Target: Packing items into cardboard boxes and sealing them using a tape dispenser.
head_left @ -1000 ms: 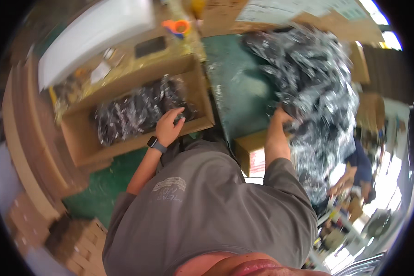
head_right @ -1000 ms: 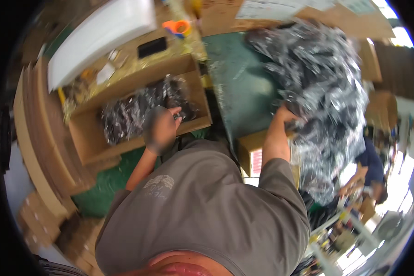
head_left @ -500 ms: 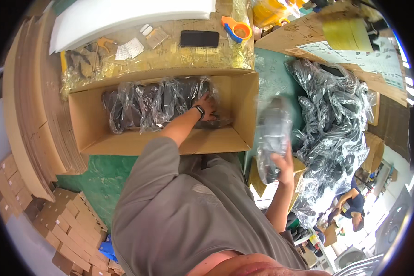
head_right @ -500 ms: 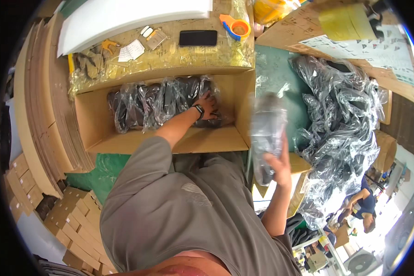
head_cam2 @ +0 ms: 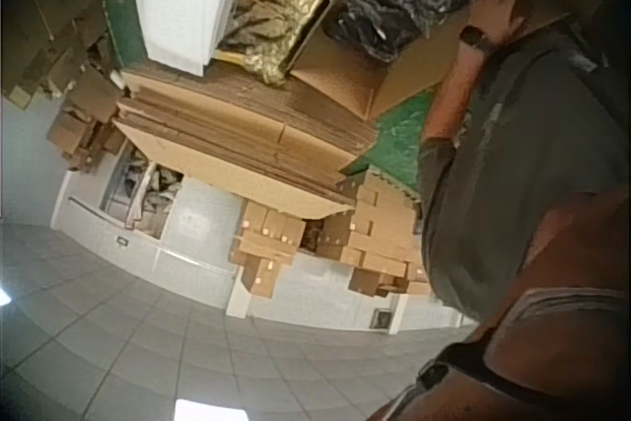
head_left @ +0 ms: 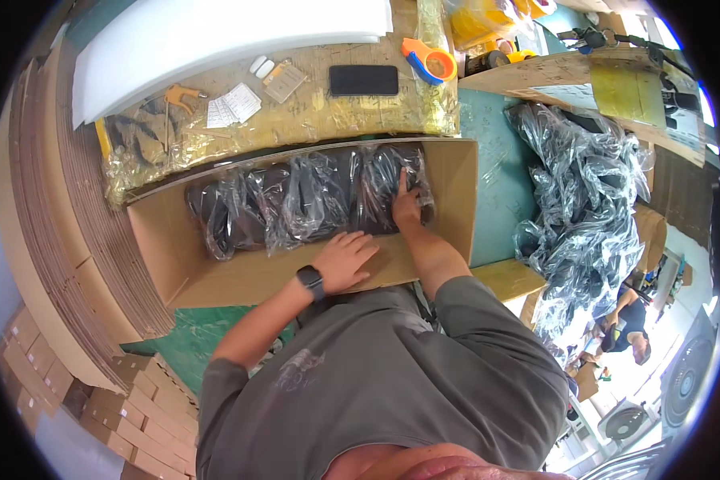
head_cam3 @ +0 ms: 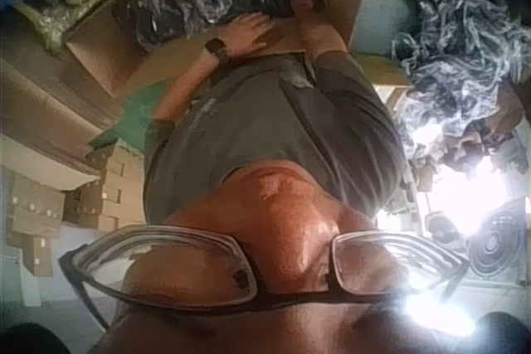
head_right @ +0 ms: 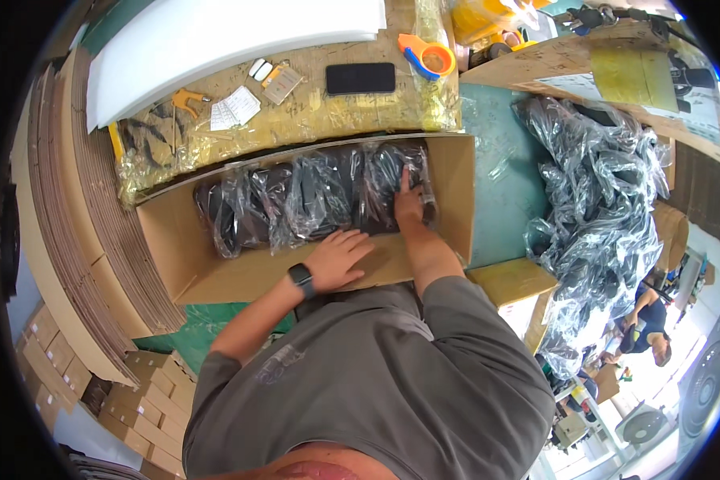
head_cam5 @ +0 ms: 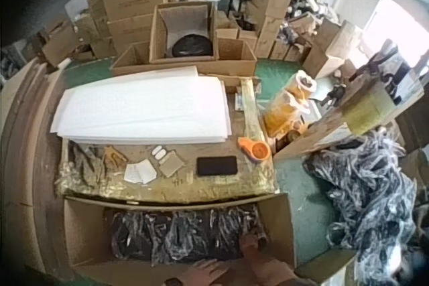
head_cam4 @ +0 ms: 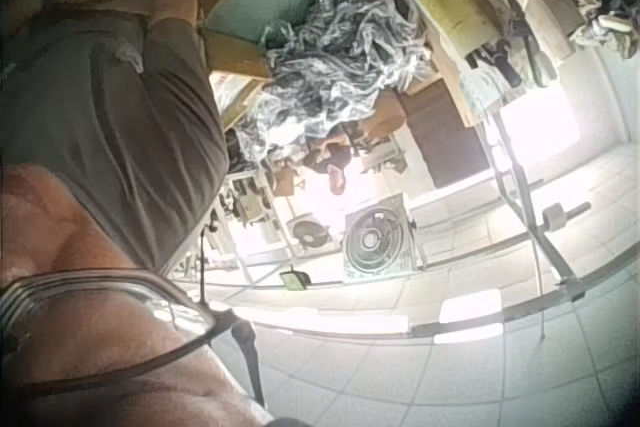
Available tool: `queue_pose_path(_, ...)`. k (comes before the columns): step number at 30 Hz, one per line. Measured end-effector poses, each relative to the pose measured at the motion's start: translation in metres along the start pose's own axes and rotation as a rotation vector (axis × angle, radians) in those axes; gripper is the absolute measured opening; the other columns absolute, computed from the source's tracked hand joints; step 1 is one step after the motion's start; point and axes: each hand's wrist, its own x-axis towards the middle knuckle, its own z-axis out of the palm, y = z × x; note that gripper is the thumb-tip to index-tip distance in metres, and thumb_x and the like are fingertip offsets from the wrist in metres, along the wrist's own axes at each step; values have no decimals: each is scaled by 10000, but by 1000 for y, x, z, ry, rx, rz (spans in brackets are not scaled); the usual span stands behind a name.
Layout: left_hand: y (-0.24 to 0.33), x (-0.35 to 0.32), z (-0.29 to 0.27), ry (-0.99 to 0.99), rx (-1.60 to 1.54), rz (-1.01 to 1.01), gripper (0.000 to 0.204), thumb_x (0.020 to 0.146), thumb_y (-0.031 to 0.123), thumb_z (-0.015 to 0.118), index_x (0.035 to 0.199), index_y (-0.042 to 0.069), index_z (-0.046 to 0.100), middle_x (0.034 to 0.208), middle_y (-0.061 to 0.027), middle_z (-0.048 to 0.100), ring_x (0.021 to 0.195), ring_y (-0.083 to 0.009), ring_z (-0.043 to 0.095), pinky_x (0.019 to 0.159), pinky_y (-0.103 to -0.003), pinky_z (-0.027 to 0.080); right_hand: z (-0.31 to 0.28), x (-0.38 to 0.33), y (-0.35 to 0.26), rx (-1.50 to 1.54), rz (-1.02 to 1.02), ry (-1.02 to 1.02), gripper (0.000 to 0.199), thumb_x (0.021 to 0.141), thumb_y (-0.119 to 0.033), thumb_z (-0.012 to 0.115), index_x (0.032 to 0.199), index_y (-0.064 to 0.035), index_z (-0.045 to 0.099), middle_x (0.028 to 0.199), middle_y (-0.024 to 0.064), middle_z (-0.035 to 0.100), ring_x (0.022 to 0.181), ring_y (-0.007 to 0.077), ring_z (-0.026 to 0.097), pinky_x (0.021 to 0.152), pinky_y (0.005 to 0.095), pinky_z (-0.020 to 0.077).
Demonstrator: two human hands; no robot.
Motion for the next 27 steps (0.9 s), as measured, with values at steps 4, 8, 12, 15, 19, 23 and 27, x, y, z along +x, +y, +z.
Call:
queue_pose_path(4, 6, -15, -110, 345, -73, -49, 390, 923, 314, 702, 1238, 84, 687, 1220, -146, 719, 1123, -343, 677, 939, -445, 558, -39, 16, 11, 42, -171, -321, 974, 989, -349, 606, 1671, -159, -63, 1113, 318, 719, 1002, 458, 717, 953, 535, 548)
queue_pose_path(8, -80, 83, -251, 909, 414, -218, 327, 910, 252, 711, 1204, 109, 708, 1070, -97, 738, 945, -313, 692, 797, -449, 567, -199, -59, 1, 154, -321, -534, 776, 1005, -350, 621, 1646, -108, 255, 1083, 246, 744, 933, 360, 745, 891, 466, 586)
queue_pose_path(12, -232, 152, -354, 911, 737, -184, 582, 823, 368, 830, 1287, 46, 687, 1315, -225, 663, 1236, -385, 610, 1069, -482, 480, -359, -210, 16, 1201, -409, -231, 515, 1058, -213, 597, 1535, -58, 480, 1107, 115, 726, 883, 158, 712, 802, 330, 594)
queue_pose_path(15, -315, 158, -389, 783, 514, -160, 474, 920, 408, 730, 1226, 46, 731, 1238, -187, 713, 1153, -369, 645, 1030, -464, 503, -374, -290, 88, 1187, -267, 75, 517, 1059, -199, 597, 1541, -64, 468, 1091, 110, 731, 899, 161, 703, 847, 321, 577)
queue_pose_path(19, -342, 135, -410, 650, 751, -227, 273, 1027, 262, 594, 1095, 64, 770, 1079, -171, 738, 980, -359, 691, 867, -473, 552, -308, -361, 175, 1159, 174, 355, 501, 1014, -191, 644, 1472, -23, 530, 1000, 114, 744, 855, 150, 690, 775, 313, 552)
queue_pose_path(23, -211, 157, -365, 705, 577, -82, 301, 1091, 260, 473, 1031, -7, 597, 1049, -226, 640, 976, -434, 621, 827, -505, 489, -202, -437, 226, 1235, 613, 469, 463, 979, -195, 674, 1386, 13, 600, 922, 114, 743, 810, 157, 691, 748, 318, 557)
queue_pose_path(27, -71, 93, -194, 269, 586, 268, 349, 1077, 202, 462, 1264, -56, 604, 1276, -245, 629, 1223, -433, 583, 1079, -511, 449, -103, -458, 273, 1241, 882, 610, 427, 951, -183, 720, 1322, 16, 650, 886, 113, 743, 713, 152, 697, 642, 308, 566)
